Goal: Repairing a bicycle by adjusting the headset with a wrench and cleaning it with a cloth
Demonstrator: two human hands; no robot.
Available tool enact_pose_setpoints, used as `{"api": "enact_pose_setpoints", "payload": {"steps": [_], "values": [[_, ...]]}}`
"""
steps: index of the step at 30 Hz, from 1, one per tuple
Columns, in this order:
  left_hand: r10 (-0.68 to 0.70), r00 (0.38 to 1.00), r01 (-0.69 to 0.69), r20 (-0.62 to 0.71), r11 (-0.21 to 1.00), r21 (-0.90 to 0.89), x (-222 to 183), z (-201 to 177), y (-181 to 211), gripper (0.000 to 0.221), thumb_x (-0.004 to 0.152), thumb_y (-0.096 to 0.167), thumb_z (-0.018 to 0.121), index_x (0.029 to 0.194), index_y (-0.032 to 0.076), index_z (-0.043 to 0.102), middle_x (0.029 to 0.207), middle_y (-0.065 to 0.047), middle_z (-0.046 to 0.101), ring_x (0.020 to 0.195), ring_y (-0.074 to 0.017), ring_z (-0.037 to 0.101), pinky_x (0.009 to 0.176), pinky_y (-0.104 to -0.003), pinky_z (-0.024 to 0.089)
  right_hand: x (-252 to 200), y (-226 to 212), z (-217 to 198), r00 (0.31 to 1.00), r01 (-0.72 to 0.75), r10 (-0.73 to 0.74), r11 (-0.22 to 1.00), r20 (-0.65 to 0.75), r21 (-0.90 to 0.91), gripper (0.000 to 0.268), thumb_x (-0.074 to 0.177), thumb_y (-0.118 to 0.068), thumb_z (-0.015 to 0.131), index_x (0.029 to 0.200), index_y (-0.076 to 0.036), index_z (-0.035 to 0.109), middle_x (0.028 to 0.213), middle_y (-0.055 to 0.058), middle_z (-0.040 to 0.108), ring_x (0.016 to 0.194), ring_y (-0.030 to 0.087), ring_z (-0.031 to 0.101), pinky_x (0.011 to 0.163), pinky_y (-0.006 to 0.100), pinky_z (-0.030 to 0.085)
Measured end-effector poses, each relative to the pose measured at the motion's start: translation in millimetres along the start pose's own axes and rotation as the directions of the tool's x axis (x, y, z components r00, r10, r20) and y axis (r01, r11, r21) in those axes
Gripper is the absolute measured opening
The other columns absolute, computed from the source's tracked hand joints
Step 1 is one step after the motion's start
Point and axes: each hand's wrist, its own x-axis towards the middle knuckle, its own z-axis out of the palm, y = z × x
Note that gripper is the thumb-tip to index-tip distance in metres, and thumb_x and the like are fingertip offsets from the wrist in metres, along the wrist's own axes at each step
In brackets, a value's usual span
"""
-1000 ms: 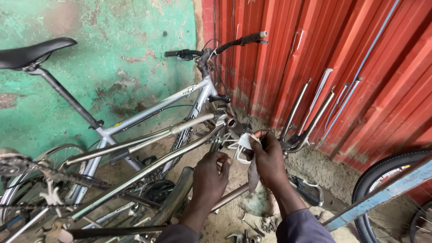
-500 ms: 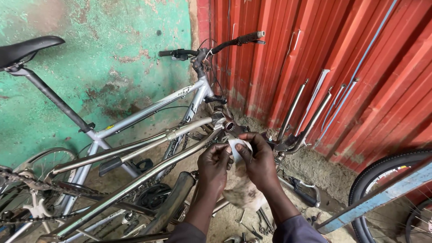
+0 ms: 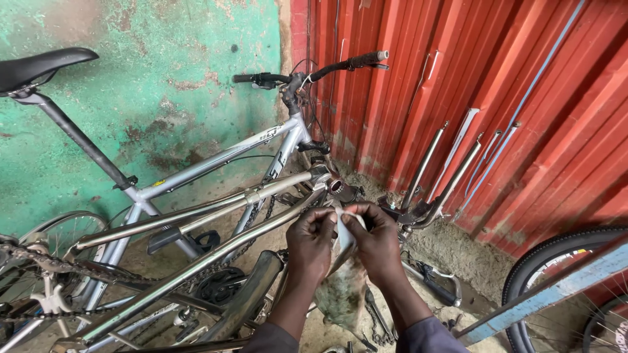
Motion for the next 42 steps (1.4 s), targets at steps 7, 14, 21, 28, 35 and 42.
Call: {"api": "enact_pose_setpoints", "payload": {"steps": [7,14,21,28,35,42], "values": [[-0.095,0.987,0.105,-0.128,0.992,0.069,2.7,-10.3,-2.5,0.016,0.098,0.013,0.066,0.101,0.001,0.077,0.077,-0.011,0.074,0.058,-0.0132,0.067,0.057,-0.027,0.055,31.5,-9.2,-0.8,0.991,0.083,-0.087,0.995,-0.101,-0.05,0.014,0.092,-0.003,0.075,0.106,0.002,0.074,0.1,0.012,0.075,0.103,0.017,0.063,0.096,0.039,0.051],[-0.24,0.923,0.208,-0.301,0.969,-0.135,10.2,-10.3,-8.8,0.014,0.089,0.009,0.076,0.088,-0.005,0.077,0.082,-0.016,0.078,0.077,-0.0218,0.072,0.069,-0.037,0.057,41.5,0.8,10.1,0.99,-0.051,0.014,0.963,-0.139,-0.263,0.006,0.093,-0.008,0.07,0.099,-0.01,0.072,0.101,0.004,0.075,0.096,0.017,0.07,0.09,0.034,0.059],[-0.406,0.894,0.44,-0.192,0.875,0.202,-4.0,0.3,40.1,0.021,0.098,0.026,0.067,0.092,0.007,0.074,0.079,-0.005,0.074,0.056,-0.0146,0.062,0.047,-0.028,0.05,42.4,-2.8,18.0,0.977,-0.095,0.072,0.989,-0.2,-0.109,0.004,0.098,-0.008,0.066,0.1,-0.008,0.069,0.095,0.005,0.071,0.083,0.017,0.064,0.072,0.031,0.058],[-0.115,0.993,0.082,0.018,0.799,0.596,-14.0,10.4,33.1,0.048,0.095,0.025,0.063,0.141,0.038,0.058,0.092,0.004,0.079,0.064,-0.009,0.067,0.058,-0.029,0.057,39.1,-9.1,18.7,0.975,-0.178,0.171,0.983,-0.143,-0.039,0.007,0.1,-0.011,0.066,0.106,-0.007,0.066,0.073,0.008,0.062,0.037,0.016,0.049,0.027,0.034,0.045],[-0.305,0.942,0.336,-0.144,0.882,0.329,-8.2,12.6,25.4,0.015,0.096,0.018,0.065,0.108,0.019,0.075,0.091,-0.004,0.082,0.068,-0.0152,0.076,0.059,-0.03,0.063,37.0,-12.5,19.3,0.985,-0.151,0.149,0.988,-0.09,-0.011,0.006,0.1,-0.008,0.064,0.101,-0.003,0.062,0.078,0.012,0.063,0.036,0.019,0.055,0.029,0.036,0.053],[-0.327,0.939,0.344,-0.108,0.883,0.32,-10.2,6.3,28.7,0.018,0.097,0.018,0.063,0.113,0.017,0.073,0.095,-0.003,0.082,0.072,-0.014,0.078,0.061,-0.028,0.064,44.3,8.0,15.7,0.994,-0.014,-0.008,0.98,-0.109,-0.2,0.004,0.096,-0.013,0.066,0.099,-0.012,0.067,0.097,0.002,0.068,0.089,0.016,0.063,0.08,0.034,0.056]]}}
